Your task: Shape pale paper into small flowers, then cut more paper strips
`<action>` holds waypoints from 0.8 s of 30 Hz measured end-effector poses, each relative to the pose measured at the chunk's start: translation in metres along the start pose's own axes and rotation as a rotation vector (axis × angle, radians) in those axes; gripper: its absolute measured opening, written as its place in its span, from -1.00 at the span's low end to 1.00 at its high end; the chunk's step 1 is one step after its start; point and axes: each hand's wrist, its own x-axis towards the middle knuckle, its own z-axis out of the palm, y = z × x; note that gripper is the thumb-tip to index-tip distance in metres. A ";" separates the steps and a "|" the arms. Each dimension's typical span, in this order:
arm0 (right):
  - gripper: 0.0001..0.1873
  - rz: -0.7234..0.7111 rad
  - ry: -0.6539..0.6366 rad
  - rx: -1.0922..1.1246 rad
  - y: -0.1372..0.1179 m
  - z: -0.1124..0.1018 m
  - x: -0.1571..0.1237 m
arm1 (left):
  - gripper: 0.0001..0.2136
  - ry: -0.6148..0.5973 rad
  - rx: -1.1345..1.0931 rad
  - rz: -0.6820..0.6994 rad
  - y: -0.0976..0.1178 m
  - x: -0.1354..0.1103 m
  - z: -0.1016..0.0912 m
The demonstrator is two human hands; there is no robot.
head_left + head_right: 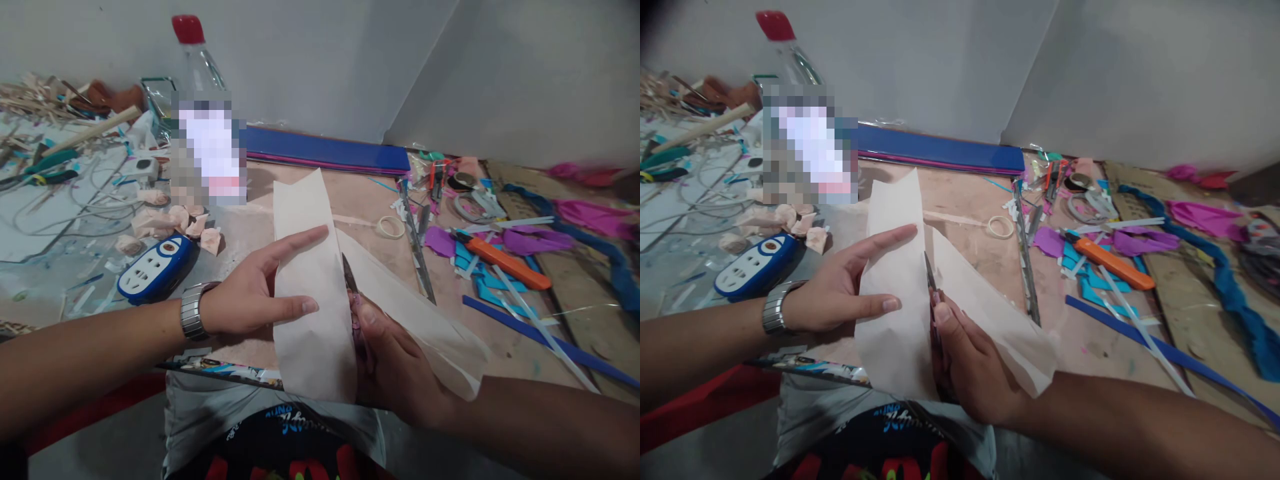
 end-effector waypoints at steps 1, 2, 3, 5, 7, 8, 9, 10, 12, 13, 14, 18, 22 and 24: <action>-0.47 0.016 0.000 0.009 0.000 0.000 0.000 | -0.22 0.001 0.006 0.002 0.000 0.000 0.000; -0.47 0.032 0.002 0.022 0.000 0.000 0.000 | -0.22 0.004 0.015 0.006 0.000 0.000 0.000; -0.47 0.043 0.006 0.032 -0.001 0.001 0.000 | -0.21 0.008 0.022 0.010 0.000 0.000 0.000; -0.46 0.057 0.013 0.045 -0.004 0.002 0.000 | -0.21 0.011 0.021 0.003 0.000 0.001 0.000; -0.44 0.072 0.007 0.070 -0.006 0.004 0.000 | -0.21 0.000 0.001 -0.009 0.000 0.001 0.000; -0.44 0.078 0.002 0.085 -0.008 0.005 0.000 | -0.21 -0.005 -0.010 -0.011 -0.001 0.001 0.000; -0.43 0.082 -0.005 0.096 -0.009 0.005 0.000 | -0.21 -0.008 -0.016 -0.012 -0.001 0.000 0.000; -0.44 0.083 -0.005 0.101 -0.009 0.006 -0.001 | -0.21 -0.007 -0.017 -0.012 -0.001 0.000 0.000; -0.46 0.089 0.001 0.100 -0.009 0.006 0.000 | -0.21 -0.003 -0.009 -0.010 -0.001 0.000 0.000; -0.47 0.094 0.006 0.098 -0.009 0.005 0.000 | -0.22 0.000 -0.004 -0.008 -0.001 0.000 0.001; -0.47 0.098 0.011 0.096 -0.009 0.005 0.000 | -0.22 0.004 0.001 -0.001 -0.001 0.000 0.001; -0.42 0.092 0.031 0.074 -0.006 0.005 0.000 | -0.23 0.025 0.023 0.035 0.000 0.000 0.003; -0.32 0.061 0.037 0.023 -0.006 0.005 -0.002 | -0.22 0.010 0.052 0.054 0.000 -0.001 0.003; -0.36 0.015 0.015 -0.021 -0.006 0.005 -0.003 | -0.22 0.007 0.079 0.065 0.000 0.000 0.003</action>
